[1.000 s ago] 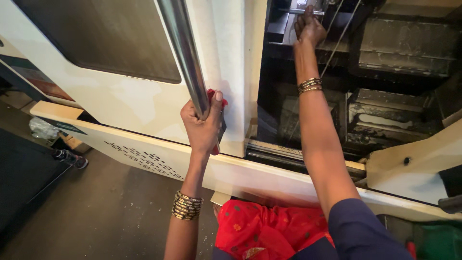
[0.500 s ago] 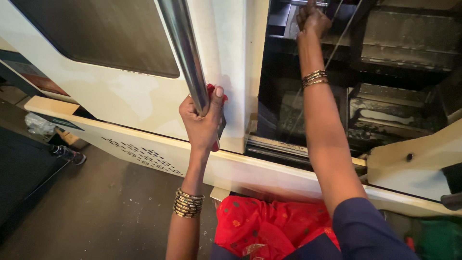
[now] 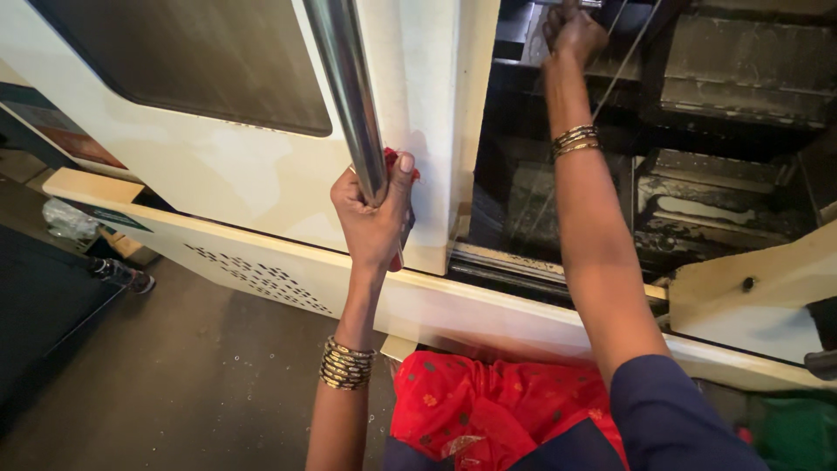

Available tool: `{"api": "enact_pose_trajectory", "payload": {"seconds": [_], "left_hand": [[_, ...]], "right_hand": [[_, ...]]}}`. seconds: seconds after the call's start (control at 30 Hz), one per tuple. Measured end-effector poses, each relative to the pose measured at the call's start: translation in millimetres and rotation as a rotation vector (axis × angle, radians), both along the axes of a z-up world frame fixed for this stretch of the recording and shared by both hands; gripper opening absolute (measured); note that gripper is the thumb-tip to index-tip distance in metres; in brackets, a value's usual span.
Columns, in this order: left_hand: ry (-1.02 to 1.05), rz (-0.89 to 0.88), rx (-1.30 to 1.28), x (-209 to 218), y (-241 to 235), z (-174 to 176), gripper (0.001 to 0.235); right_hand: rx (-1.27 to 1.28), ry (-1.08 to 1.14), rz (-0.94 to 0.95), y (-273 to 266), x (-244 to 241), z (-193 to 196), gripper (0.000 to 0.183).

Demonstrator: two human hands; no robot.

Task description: The person sits on the floor and repeatedly cleans cylindrical metal rods using a red cloth and a white rag. The person opens the machine door, inserts a rod into the interior, and then removes it to wipe it down before placing it in a green crate.

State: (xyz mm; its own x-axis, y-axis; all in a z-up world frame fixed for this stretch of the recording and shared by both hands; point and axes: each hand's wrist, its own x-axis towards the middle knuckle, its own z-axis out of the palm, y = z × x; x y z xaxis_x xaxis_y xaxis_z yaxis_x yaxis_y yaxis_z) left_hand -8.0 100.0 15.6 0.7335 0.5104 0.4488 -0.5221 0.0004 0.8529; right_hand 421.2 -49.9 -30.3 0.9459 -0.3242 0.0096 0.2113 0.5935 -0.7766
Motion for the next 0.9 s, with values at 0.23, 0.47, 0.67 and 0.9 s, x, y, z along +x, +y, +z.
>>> {"api": "enact_pose_trajectory", "payload": {"seconds": [0.23,0.47,0.67,0.9], "left_hand": [[0.004,0.006,0.019,0,1,2,0.03],[-0.005,0.006,0.022,0,2,0,0.03],[0.028,-0.006,-0.004,0,1,-1,0.03],[0.031,0.001,0.002,-1,1,0,0.028]], "right_hand": [[-0.089,-0.048,-0.003,5,-17,11,0.041],[-0.067,-0.085,0.037,2,-11,6,0.043],[-0.075,-0.068,0.056,-1,-2,5,0.03],[0.03,-0.074,0.051,-1,0,1,0.039]]}}
